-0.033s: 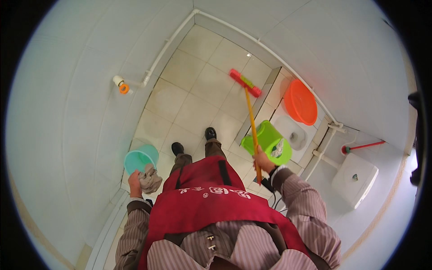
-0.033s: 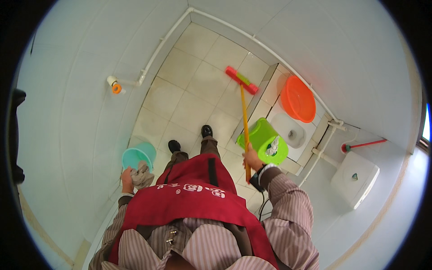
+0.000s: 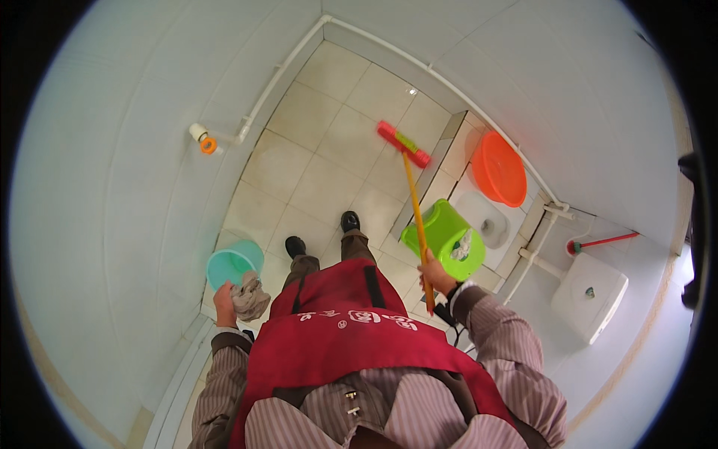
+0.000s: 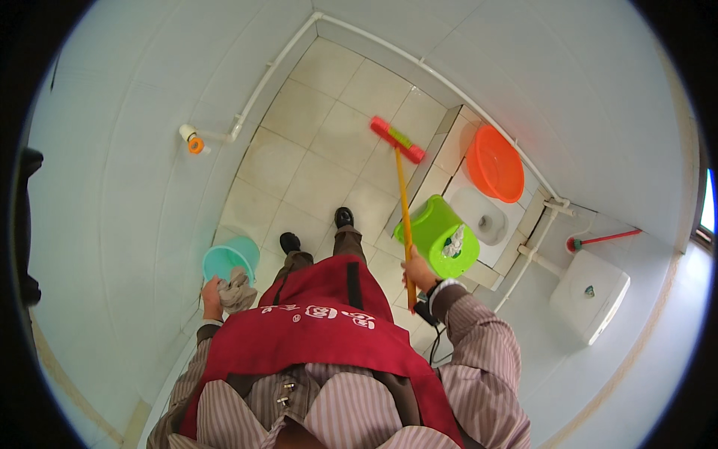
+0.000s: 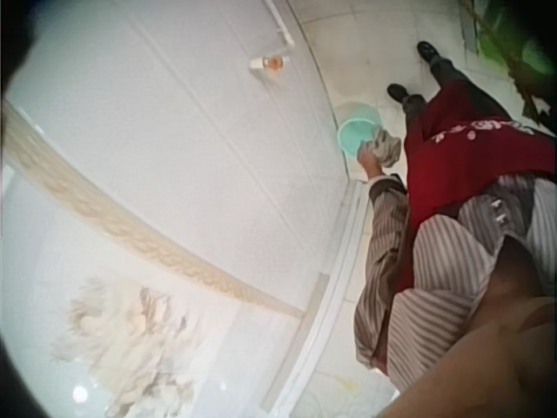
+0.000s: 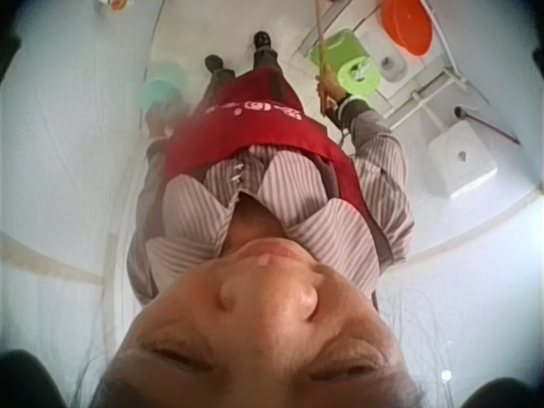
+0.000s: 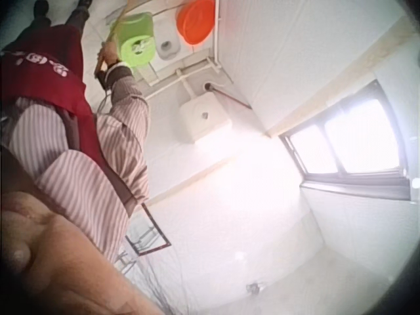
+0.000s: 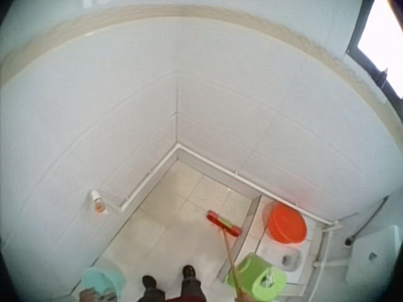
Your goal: The person mops the tiled bathroom floor with a squeegee, then wipes the toilet cistern and window sill with a cloth. The person uses a bucket and a spray bottle during the cleaning process.
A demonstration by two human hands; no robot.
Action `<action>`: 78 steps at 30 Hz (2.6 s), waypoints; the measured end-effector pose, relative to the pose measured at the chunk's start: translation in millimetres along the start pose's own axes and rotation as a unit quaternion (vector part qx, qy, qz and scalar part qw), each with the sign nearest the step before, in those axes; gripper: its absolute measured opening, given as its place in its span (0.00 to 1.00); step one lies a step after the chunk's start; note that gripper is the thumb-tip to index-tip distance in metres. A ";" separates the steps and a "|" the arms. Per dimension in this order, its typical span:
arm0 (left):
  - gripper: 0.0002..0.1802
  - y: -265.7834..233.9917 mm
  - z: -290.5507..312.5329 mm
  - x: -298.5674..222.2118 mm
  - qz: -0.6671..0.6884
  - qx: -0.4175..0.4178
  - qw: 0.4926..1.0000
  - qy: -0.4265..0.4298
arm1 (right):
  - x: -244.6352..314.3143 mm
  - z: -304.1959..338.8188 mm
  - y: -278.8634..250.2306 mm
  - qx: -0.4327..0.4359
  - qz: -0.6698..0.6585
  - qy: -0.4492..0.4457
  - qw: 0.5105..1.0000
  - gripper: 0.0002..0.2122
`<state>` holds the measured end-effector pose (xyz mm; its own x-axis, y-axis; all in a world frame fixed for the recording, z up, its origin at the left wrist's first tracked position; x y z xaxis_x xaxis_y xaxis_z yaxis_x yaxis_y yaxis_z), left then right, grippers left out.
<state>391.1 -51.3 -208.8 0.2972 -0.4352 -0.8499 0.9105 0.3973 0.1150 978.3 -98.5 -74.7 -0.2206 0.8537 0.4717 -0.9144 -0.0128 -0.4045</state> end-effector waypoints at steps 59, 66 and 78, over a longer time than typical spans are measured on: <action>0.09 284.7 -40.2 -149.2 0.156 0.388 0.891 -0.177 | 334.5 -158.8 251.1 0.066 0.336 -0.143 0.929 0.29; 0.17 131.5 66.2 -82.7 -0.168 0.406 0.870 -0.225 | 194.5 -17.9 360.4 0.174 0.380 -0.130 0.899 0.25; 0.18 -50.9 244.0 -40.1 -0.333 0.362 0.805 -0.332 | 13.7 138.1 441.4 0.277 0.292 -0.093 0.911 0.25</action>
<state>403.0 -251.2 -55.1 -0.4577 -0.7879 -0.4120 0.7887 -0.5737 0.2210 524.8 -164.4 -138.6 -0.7314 0.5144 0.4478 -0.6416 -0.7415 -0.1962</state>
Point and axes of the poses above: each hand's wrist, its own z-axis away from the middle knuckle, its own y-axis out of the palm, x = y × z, the point moved 4 cm from there along -z, towards the middle knuckle, and after that the axes turned 5 degrees about z, right-handed, at the moved point
